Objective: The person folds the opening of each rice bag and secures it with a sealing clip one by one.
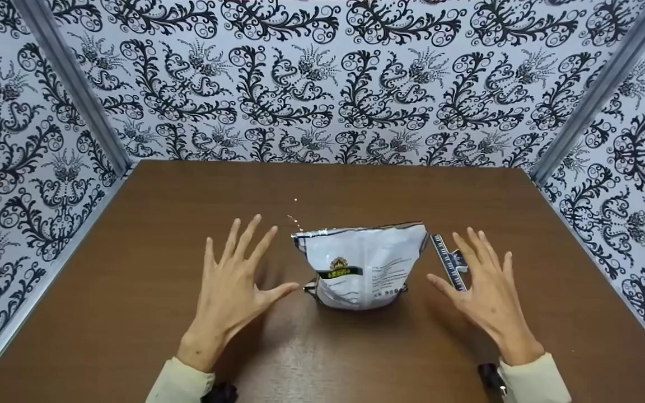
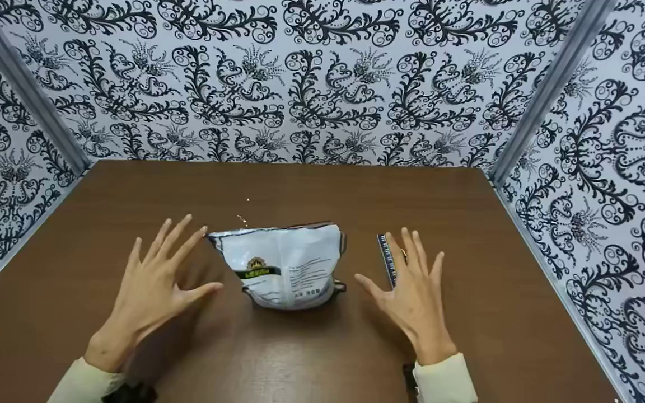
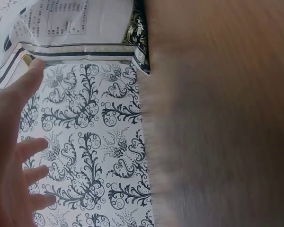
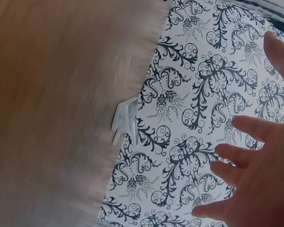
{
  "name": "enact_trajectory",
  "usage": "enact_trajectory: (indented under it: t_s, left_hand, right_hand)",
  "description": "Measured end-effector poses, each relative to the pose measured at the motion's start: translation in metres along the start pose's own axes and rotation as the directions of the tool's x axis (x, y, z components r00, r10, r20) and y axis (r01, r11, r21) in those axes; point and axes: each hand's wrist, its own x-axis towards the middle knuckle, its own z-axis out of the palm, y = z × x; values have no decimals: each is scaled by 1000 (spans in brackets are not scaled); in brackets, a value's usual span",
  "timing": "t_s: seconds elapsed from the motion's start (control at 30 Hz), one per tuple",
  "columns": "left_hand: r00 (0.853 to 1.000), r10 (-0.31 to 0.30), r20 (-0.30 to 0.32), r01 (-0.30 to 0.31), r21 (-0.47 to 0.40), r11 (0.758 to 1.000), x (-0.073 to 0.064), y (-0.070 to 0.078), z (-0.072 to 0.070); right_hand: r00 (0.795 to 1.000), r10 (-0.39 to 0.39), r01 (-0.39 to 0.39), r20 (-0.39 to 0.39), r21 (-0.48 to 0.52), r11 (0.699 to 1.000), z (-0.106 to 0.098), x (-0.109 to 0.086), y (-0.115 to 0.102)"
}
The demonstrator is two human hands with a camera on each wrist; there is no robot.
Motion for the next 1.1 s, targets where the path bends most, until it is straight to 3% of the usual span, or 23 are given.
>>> enact_trajectory:
  t_s: [0.17,0.37,0.53,0.67,1.1]
  left_hand:
    - [997,17,-77,-22,-71,997,4,5,-4]
    - [979,45,-199,-77,-153,985,8,12,-11]
    - [970,60,-237,-107,-192,976,15,22,-19]
    - [966,65,-252,-124,-225,966,20,31,-24]
    - [955,85,-283,-174,-307,936,37,56,-25]
  right_hand:
    - [996,-44,48,-84,46,998,1,0,-7]
    - [976,-98,124,-194,128,984,3,0,-14]
    - [959,-133,177,-249,165,970,3,-1,-20]
    - [956,-139,195,-257,208,959,5,-2,-24]
    - [973,-112,169,-199,294,941,13,-6,-36]
